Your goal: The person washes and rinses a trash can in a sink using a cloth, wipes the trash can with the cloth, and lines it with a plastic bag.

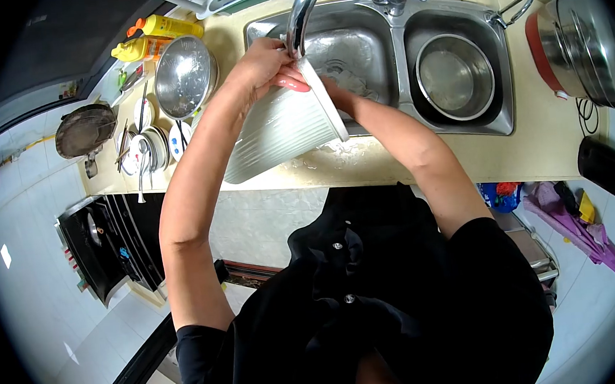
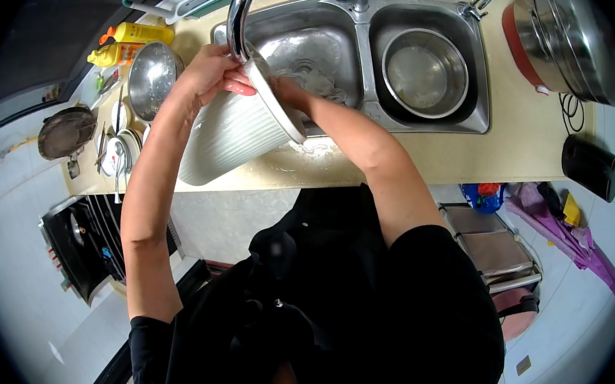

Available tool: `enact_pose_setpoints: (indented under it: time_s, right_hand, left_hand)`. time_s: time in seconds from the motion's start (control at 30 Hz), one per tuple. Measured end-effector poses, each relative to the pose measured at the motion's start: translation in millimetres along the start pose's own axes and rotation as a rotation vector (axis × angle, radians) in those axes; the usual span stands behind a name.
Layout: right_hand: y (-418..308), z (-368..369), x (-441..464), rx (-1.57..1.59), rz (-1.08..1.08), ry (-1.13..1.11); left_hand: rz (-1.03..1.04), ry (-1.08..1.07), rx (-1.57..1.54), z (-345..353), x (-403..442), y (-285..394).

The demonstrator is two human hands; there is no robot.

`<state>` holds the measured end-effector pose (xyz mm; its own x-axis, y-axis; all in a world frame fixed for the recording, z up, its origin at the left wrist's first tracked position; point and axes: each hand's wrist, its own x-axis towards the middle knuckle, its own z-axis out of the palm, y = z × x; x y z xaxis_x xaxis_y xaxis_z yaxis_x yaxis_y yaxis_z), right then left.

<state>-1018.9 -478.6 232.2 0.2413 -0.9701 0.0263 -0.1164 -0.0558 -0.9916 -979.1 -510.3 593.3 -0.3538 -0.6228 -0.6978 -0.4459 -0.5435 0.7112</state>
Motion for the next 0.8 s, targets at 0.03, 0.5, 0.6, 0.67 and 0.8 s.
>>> enact_pose_setpoints:
  time_s: [0.03,0.5,0.6,0.67,0.8]
  right_hand:
    - [3,-1,0,-0.129,-0.048,-0.006]
    - [-56,-108,-47,0.589,0.645,0.379]
    - [-67,-142,-62,0.613,0.643,0.395]
    - [-80,-160,-70,0.647,0.703,0.388]
    - [-50,-182,-76,0.382,0.709,0.204]
  left_hand:
    - [0.001,0.016,-0.027,5,-3,3]
    - [0.282,-0.046,-0.219,6,-4,-15]
    - [0.298,-0.034,-0.263,9,-2,-29]
    - [0.281,0.013,-0.223,22,-6,-40]
    - [0.484,-0.055,0.115,41,-7,-81]
